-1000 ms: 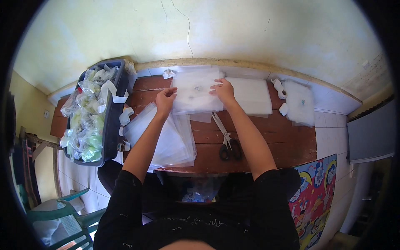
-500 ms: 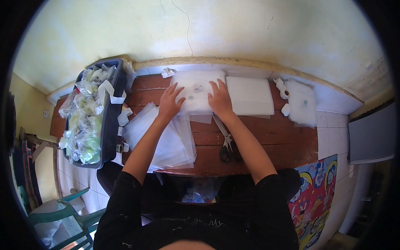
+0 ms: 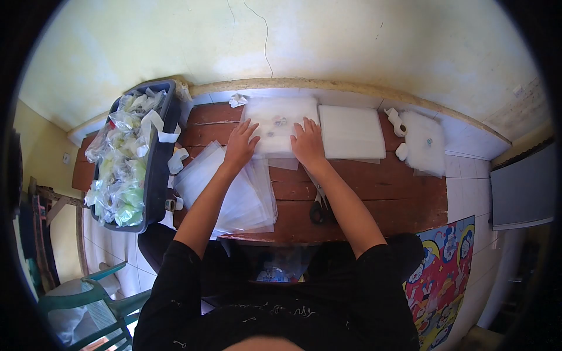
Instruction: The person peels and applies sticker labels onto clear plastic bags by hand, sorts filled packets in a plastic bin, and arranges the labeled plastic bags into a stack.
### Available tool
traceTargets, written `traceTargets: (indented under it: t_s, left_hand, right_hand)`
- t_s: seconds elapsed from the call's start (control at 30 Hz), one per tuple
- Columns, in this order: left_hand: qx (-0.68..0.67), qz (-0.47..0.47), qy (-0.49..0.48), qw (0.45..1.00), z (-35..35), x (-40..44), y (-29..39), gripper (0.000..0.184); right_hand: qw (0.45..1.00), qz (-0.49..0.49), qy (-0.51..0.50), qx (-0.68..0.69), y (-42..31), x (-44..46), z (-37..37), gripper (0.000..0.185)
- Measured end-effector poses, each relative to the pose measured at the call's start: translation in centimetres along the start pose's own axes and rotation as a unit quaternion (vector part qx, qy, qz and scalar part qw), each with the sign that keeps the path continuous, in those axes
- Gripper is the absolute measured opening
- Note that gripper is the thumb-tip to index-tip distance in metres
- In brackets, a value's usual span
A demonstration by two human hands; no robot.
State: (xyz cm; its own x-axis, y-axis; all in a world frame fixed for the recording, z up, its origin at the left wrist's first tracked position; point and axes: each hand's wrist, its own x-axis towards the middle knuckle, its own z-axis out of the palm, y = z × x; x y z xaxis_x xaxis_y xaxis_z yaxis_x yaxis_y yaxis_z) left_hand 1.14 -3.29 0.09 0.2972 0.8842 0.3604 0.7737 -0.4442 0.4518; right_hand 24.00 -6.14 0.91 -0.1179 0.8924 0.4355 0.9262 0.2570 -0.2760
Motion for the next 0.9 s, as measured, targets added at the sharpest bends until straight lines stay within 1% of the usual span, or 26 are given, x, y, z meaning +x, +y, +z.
traceTargets:
  t_s: [0.03,0.07,0.13,0.17,0.23,0.27,0.33,0.37,0.43,0.47,0.53,0.57,0.63,0.67,0.73,0.77,0.83,0.87,0.9]
  left_hand:
    - [-0.022,0.006,0.029,0.999,-0.8,-0.3,0.4,0.035]
    - [-0.021,0.003,0.030,0.999,-1.8,-0.7,0.7,0.035]
    - [-0.103,-0.013,0.002,0.995,-4.4,-2.1,1.8,0.026]
    - [-0.100,-0.015,0.003,0.995,-5.6,-2.9,2.4,0.026]
    - [-0.135,-0.006,0.034,0.990,-7.6,-5.0,3.2,0.018]
    - [-0.132,-0.008,0.036,0.991,-8.4,-5.9,3.3,0.018]
    - [-0.152,-0.039,0.014,0.987,-9.7,-8.2,3.2,0.015]
    - [-0.150,-0.042,0.016,0.988,-10.3,-9.3,3.2,0.015]
    - [-0.150,-0.070,0.001,0.986,-11.3,-11.4,3.1,0.014]
    - [-0.149,-0.072,0.005,0.986,-11.7,-12.4,3.1,0.014]
    - [-0.103,-0.089,-0.008,0.991,-12.1,-14.3,2.8,0.017]
    - [-0.102,-0.092,-0.005,0.990,-12.2,-15.2,2.8,0.017]
    - [-0.044,-0.092,-0.003,0.995,-12.5,-16.5,2.7,0.024]
    - [-0.043,-0.095,-0.001,0.995,-12.5,-17.2,2.7,0.024]
    - [-0.034,-0.114,-0.039,0.992,-11.9,-18.5,2.3,0.032]
    - [-0.033,-0.115,-0.035,0.992,-11.6,-19.2,2.2,0.032]
    - [-0.001,-0.066,-0.046,0.997,-11.1,-20.4,2.1,0.035]
    - [-0.024,-0.078,-0.066,0.995,-10.8,-20.8,1.9,0.036]
    - [-0.025,-0.077,-0.065,0.995,-10.8,-21.0,1.9,0.036]
  right_hand:
    - [1.000,-0.007,0.028,0.001,-0.7,0.0,-0.5,0.035]
    - [1.000,-0.009,0.027,0.003,-1.5,-0.1,-1.1,0.035]
    - [0.992,-0.025,0.043,0.117,-3.5,-0.5,-2.2,0.030]
    - [0.992,-0.027,0.042,0.119,-4.7,-0.7,-2.8,0.030]
    - [0.978,-0.038,0.047,0.200,-7.0,-1.8,-3.6,0.022]
    - [0.977,-0.041,0.047,0.202,-7.8,-2.3,-3.8,0.022]
    - [0.968,-0.040,-0.015,0.249,-9.4,-3.6,-4.1,0.018]
    - [0.967,-0.043,-0.017,0.251,-10.2,-4.3,-4.3,0.018]
    - [0.957,-0.011,-0.093,0.274,-11.6,-5.6,-4.7,0.017]
    - [0.957,-0.015,-0.094,0.275,-12.2,-6.1,-4.6,0.017]
    - [0.951,-0.070,-0.117,0.279,-13.2,-7.1,-3.8,0.019]
    - [0.950,-0.074,-0.119,0.280,-13.7,-7.7,-3.4,0.019]
    - [0.948,-0.122,-0.120,0.269,-14.8,-8.5,-2.7,0.022]
    - [0.947,-0.126,-0.122,0.270,-15.2,-9.0,-2.5,0.022]
    - [0.960,-0.184,-0.102,0.185,-15.8,-9.6,-2.1,0.025]
    - [0.959,-0.188,-0.102,0.185,-16.0,-10.0,-2.0,0.025]
    - [0.965,-0.198,-0.136,0.102,-16.2,-10.5,-2.2,0.028]
    - [0.965,-0.199,-0.136,0.101,-16.1,-10.6,-2.3,0.028]
    - [0.963,-0.188,-0.171,0.093,-16.0,-10.7,-2.5,0.029]
